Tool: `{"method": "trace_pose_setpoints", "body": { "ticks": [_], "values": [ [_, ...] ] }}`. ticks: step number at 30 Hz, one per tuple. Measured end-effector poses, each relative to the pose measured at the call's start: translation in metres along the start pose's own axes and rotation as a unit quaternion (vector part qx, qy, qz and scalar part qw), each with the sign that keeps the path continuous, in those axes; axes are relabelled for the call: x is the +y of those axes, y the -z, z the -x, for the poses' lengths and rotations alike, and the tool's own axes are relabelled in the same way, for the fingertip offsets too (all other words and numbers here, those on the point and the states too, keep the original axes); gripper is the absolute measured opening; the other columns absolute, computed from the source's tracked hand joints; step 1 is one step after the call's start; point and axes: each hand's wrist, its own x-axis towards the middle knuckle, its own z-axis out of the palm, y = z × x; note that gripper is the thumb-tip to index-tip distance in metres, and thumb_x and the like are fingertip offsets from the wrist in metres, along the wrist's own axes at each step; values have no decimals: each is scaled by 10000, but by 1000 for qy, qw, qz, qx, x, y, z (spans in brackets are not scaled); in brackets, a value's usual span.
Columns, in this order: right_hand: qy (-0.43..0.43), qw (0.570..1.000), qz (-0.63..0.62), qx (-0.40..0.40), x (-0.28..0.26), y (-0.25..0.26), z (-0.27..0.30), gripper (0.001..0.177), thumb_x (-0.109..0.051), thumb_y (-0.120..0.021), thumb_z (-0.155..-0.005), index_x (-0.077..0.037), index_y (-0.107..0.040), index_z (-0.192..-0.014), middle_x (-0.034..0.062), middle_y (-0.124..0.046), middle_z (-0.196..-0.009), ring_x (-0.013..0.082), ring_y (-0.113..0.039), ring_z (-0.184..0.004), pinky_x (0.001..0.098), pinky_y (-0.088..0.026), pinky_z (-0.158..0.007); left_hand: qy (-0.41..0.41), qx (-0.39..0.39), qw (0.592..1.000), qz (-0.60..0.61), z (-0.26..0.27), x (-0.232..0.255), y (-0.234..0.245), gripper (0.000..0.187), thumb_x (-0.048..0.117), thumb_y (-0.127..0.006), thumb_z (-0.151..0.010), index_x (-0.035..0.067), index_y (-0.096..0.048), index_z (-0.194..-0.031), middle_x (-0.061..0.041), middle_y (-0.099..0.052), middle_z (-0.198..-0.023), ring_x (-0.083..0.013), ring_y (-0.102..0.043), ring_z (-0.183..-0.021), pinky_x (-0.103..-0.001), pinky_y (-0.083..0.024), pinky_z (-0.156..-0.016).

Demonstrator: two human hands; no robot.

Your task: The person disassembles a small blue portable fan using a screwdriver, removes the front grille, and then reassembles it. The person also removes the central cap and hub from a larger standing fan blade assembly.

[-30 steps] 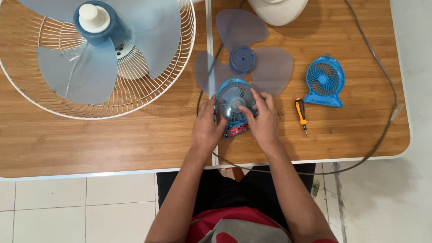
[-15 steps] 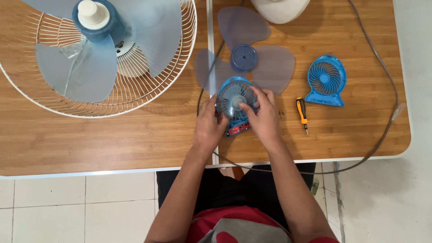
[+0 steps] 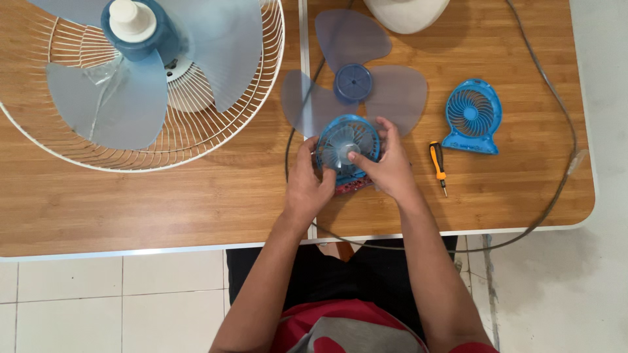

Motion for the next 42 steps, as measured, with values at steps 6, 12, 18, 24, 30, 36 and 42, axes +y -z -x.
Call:
{"method": "trace_pose_setpoints", "body": {
  "ticks": [6,12,18,24,30,36,42],
  "values": [
    [-17,998,-59,-30,-3,-1,2,630,-79,-804,-870,5,-458,-1390,107,-663,-1222,129,-651,-1111,295,-571,-937,-39,-2,997,-71,-7,11,-2,692,171,-855,-784,-38,-455,-1308,-248,-664,-1140,-358,-698,-1044,-424,-564,-871],
    [-3,1000,2,-29,-9,0,5,609,-77,-789,-876,6,-447,-1372,103,-655,-1227,151,-636,-1141,316,-532,-987,46,-15,996,-72,-8,8,-9,735,237,-849,-813,3,-429,-1369,-206,-685,-1176,-338,-710,-1064,-405,-567,-885],
    [3,1000,4,-10,-2,0,9,658,-69,-791,-878,32,-401,-1398,130,-637,-1233,165,-614,-1159,325,-511,-1016,-21,7,998,-52,-10,3,-13,737,163,-895,-783,-12,-435,-1331,-239,-667,-1180,-356,-705,-1096,-410,-570,-913],
    [7,1000,-13,10,-3,-1,13,665,-64,-793,-875,45,-392,-1394,150,-628,-1237,171,-605,-1175,321,-502,-1024,-33,1,999,-40,-13,-2,-16,718,148,-881,-791,-19,-432,-1326,-226,-669,-1176,-340,-707,-1110,-401,-563,-941],
    [17,1000,2,23,-7,1,17,653,-74,-791,-870,43,-413,-1389,141,-640,-1222,168,-617,-1163,318,-510,-1013,-66,8,994,-90,-15,5,-16,782,127,-908,-757,-49,-445,-1362,-257,-629,-1236,-366,-651,-1150,-405,-530,-957],
    [16,997,-73,-17,-23,10,14,574,-106,-796,-918,40,-467,-1365,123,-659,-1221,154,-631,-1149,316,-526,-1031,30,-77,991,102,-19,22,-2,578,128,-825,-840,-17,-566,-1335,-152,-721,-1193,-201,-720,-1103,-324,-603,-953],
    [-1,994,-109,2,-40,2,10,673,-97,-800,-863,43,-404,-1389,119,-650,-1216,152,-644,-1130,323,-550,-977,-44,-95,969,224,-22,9,1,606,54,-759,-914,-7,-437,-1423,-110,-616,-1298,-144,-622,-1195,-305,-548,-1012]
  ]
}}
